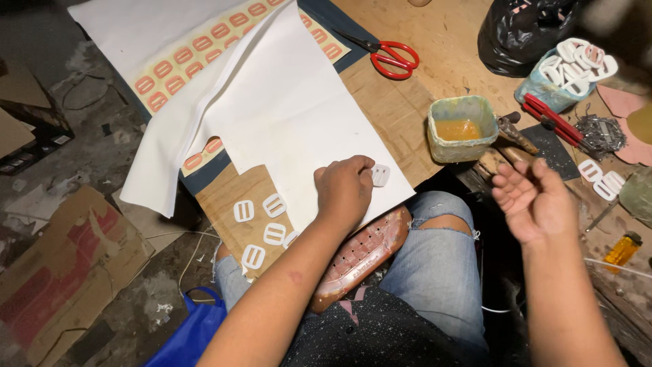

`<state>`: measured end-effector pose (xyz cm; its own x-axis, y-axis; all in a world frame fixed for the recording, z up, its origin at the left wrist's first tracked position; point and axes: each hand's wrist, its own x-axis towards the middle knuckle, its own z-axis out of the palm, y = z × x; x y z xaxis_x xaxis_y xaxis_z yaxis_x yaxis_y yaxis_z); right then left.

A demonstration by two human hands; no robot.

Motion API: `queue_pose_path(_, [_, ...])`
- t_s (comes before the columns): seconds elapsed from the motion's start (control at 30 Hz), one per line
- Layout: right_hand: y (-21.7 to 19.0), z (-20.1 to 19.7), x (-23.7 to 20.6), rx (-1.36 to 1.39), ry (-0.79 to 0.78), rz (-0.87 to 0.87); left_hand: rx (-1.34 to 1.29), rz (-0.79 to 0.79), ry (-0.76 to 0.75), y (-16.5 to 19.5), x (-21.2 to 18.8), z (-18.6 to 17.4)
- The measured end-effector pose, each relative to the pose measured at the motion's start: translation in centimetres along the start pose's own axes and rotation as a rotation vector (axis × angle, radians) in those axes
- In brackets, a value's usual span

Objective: The person sits on the floor and paints small white plastic pieces with a brush dipped in orange paint. They handle the pieces one at a time, apply paint, and place them on a wooden board on their lap.

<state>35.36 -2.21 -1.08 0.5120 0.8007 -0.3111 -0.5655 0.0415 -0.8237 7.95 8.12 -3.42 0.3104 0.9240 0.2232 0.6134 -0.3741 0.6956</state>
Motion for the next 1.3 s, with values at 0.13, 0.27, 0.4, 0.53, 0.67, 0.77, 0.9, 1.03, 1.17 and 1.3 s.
queue_pose_path(0.13, [2.3, 0.4, -1.8, -0.17, -0.021, 0.026, 0.167, 0.137, 0.038, -0.3, -0.1, -0.1])
queue_pose_path(0.27, [4.2, 2.0, -6.9, -0.328, -0.303, -0.01, 0.244, 0.21, 0.066, -0.6, -0.6, -1.0])
queue_pose_path(0.4, [1.4, 2.8, -13.0, -0.146, -0.945, -0.3, 0.173, 0.21, 0.193, -1.2, -2.2, -2.8])
queue_pose_path(0.53, [-0.8, 4.9, -14.7, 0.035, -1.3, -0.526, 0.148, 0.076, 0.359, -3.1, -6.1, -5.5])
queue_pose_path(0.67, [-0.4, 7.7, -14.8, -0.067, -1.405, -0.638, 0.148, -0.049, 0.534, -5.4, -12.0, -8.4])
queue_pose_path(0.77, [0.7, 10.1, -15.3, -0.182, -1.467, -0.698, 0.157, -0.146, 0.576, -6.8, -15.4, -9.8])
queue_pose_path(0.9, [1.8, 12.5, -16.8, -0.357, -1.504, -0.786, 0.156, -0.179, 0.534, -7.5, -18.7, -10.3])
queue_pose_path(1.03, [0.9, 13.5, -19.0, -0.637, -1.472, -0.891, 0.185, -0.092, 0.426, -7.1, -19.4, -9.8])
queue_pose_path(1.17, [2.6, 14.6, -17.4, -1.241, -1.07, -0.967, 0.234, 0.023, 0.298, -6.1, -18.6, -9.1])
queue_pose_path(1.3, [9.1, 16.0, -11.4, -1.385, -0.916, -0.922, 0.279, 0.039, 0.218, -5.7, -17.1, -8.7])
